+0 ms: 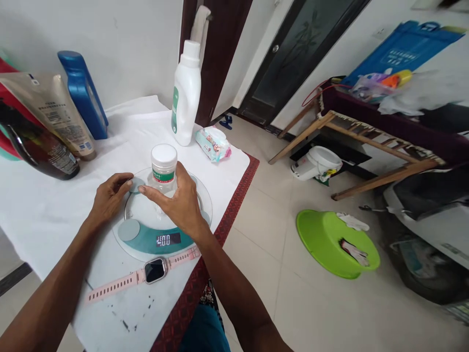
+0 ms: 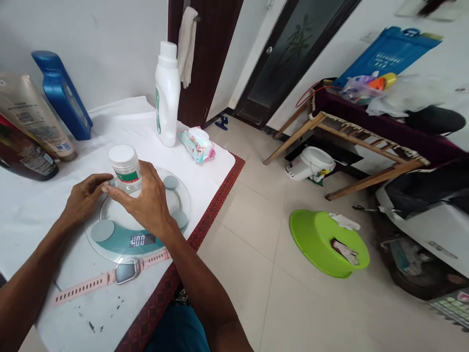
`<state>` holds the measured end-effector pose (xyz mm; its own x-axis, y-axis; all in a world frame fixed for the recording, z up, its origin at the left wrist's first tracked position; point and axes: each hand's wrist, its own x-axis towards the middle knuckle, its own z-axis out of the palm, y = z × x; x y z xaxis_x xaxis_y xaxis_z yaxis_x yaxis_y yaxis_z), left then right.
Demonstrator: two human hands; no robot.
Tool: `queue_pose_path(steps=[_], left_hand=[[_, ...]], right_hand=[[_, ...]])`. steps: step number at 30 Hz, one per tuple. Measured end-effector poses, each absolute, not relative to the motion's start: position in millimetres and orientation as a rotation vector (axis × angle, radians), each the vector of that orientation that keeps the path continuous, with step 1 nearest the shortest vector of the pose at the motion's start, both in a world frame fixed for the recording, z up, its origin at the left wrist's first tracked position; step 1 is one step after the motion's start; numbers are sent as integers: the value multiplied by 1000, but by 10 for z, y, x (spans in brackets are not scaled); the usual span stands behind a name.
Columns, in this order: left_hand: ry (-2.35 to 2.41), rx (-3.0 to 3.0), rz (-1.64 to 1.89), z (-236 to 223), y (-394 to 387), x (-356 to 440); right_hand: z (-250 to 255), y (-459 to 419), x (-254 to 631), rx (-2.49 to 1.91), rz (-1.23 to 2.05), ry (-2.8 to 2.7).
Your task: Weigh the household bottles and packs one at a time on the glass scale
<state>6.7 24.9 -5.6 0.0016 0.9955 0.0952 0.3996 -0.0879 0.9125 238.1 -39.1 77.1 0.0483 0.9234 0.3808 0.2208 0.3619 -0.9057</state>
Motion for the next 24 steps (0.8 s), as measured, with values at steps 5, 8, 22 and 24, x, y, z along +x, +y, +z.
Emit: queue_pose_path(steps=[5, 8, 22, 24], left_hand=[[1470, 1585, 1085, -75, 245, 71], [1470, 1591, 1088, -64, 231, 72], [1431, 1562, 1150, -100, 211, 93], [1430, 1565, 1150, -103, 213, 94]], right_hand=[[781, -394, 2421, -1130, 713, -1512], [733, -389, 2419, -1177, 651, -1514], [549, 1060, 3361, -1293, 179, -1176], [400, 1292, 3409, -1335, 183, -1108]])
